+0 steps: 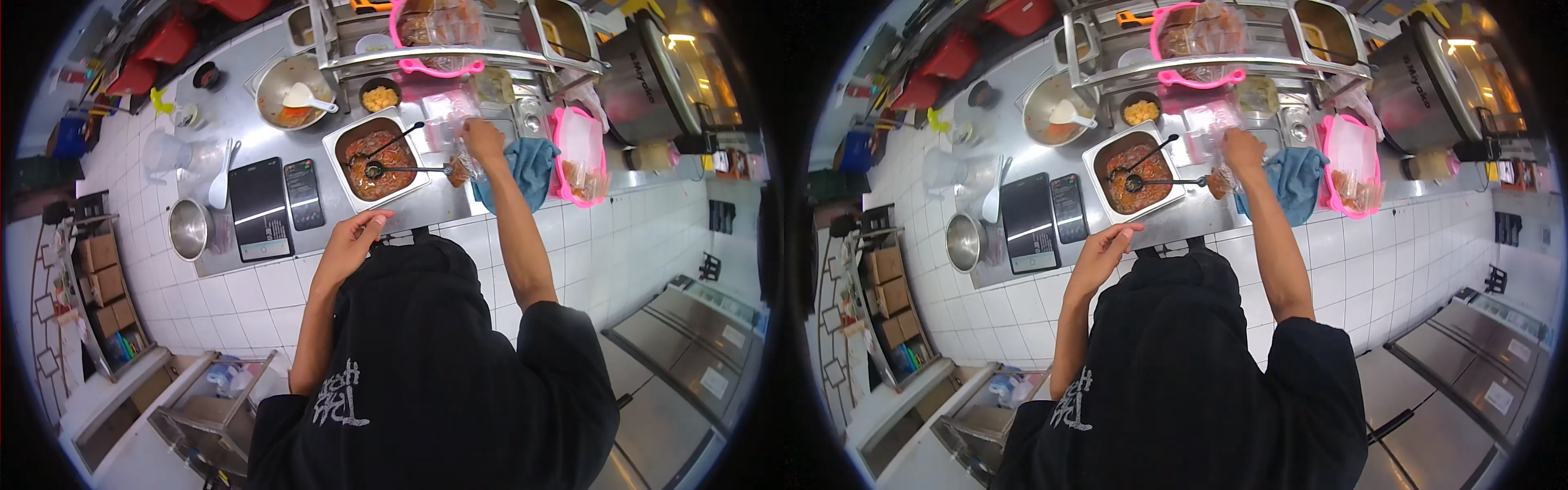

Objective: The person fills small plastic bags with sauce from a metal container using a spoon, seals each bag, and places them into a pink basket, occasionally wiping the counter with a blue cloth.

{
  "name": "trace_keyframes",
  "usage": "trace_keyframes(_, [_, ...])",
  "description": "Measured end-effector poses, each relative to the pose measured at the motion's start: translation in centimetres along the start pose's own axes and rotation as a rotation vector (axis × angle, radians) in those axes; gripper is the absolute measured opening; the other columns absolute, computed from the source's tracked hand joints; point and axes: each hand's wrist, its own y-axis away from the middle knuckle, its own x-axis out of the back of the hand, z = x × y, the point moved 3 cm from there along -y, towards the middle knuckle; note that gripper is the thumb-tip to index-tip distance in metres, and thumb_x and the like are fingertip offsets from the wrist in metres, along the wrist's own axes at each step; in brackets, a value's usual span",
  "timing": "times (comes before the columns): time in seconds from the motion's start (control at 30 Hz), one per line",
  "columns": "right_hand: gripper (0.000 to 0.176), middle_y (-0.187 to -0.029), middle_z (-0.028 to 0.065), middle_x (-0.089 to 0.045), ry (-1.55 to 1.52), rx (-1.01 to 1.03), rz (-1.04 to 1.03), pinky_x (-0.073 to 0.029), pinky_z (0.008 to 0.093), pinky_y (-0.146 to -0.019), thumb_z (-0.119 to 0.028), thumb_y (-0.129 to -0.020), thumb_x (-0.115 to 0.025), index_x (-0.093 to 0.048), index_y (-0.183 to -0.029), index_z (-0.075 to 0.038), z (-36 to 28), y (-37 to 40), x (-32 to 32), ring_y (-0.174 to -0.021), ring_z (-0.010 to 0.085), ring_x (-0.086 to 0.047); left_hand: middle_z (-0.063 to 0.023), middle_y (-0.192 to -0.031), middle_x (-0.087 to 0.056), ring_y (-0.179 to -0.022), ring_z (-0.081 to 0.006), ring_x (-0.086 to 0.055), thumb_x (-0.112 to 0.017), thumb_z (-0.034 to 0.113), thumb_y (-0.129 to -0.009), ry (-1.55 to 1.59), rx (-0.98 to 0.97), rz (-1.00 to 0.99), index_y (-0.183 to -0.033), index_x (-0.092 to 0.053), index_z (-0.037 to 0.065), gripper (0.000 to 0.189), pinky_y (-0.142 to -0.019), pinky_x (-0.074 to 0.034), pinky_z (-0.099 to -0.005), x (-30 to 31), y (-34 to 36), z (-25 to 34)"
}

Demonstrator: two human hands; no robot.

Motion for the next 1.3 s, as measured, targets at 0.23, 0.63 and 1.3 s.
trace_keyframes(0.23, [0.013,-0.081,0.006,-0.064,-0.911,0.349,-0.306,-0.048,0.0295,-0.072,-0.009,-0.088,-0.064,-0.055,-0.082,-0.002,-4.1,8.7,12.2,-0.075,0.0123,-0.059,-0.0023,-0.101,-0.057,-0.094,-0.0096,-0.053,-0.059,0.024,-0.099,0.092,-0.058,-0.058,-0.134,-0.054,0.008,0.039,-0.081,-0.045,-0.0258,-0.5,0.4,0.8])
trace_keyframes(0.63, [0.028,-0.083,0.0041,-0.069,-1.302,0.1,-0.759,-0.05,0.0237,-0.071,-0.006,-0.093,-0.065,-0.058,-0.12,0.001,-10.2,19.1,7.4,-0.075,0.0087,-0.062,-0.0028,-0.093,-0.062,-0.081,-0.007,-0.056,-0.063,0.018,-0.097,0.074,-0.149,-0.01,-0.111,-0.057,0.001,0.022,-0.073,-0.047,-0.0262,-0.4,-0.1,0.0])
trace_keyframes(1.3, [0.017,-0.067,-0.0033,-0.052,-1.152,0.221,-1.089,-0.035,0.0205,-0.055,-0.012,-0.094,-0.062,-0.057,-0.078,-0.006,-15.3,22.3,5.8,-0.061,0.0035,-0.044,-0.0076,-0.075,-0.061,-0.066,-0.0143,-0.056,-0.059,0.018,-0.097,0.113,-0.124,0.015,-0.094,-0.059,0.001,0.017,-0.06,-0.045,-0.0323,0.7,5.4,-1.9])
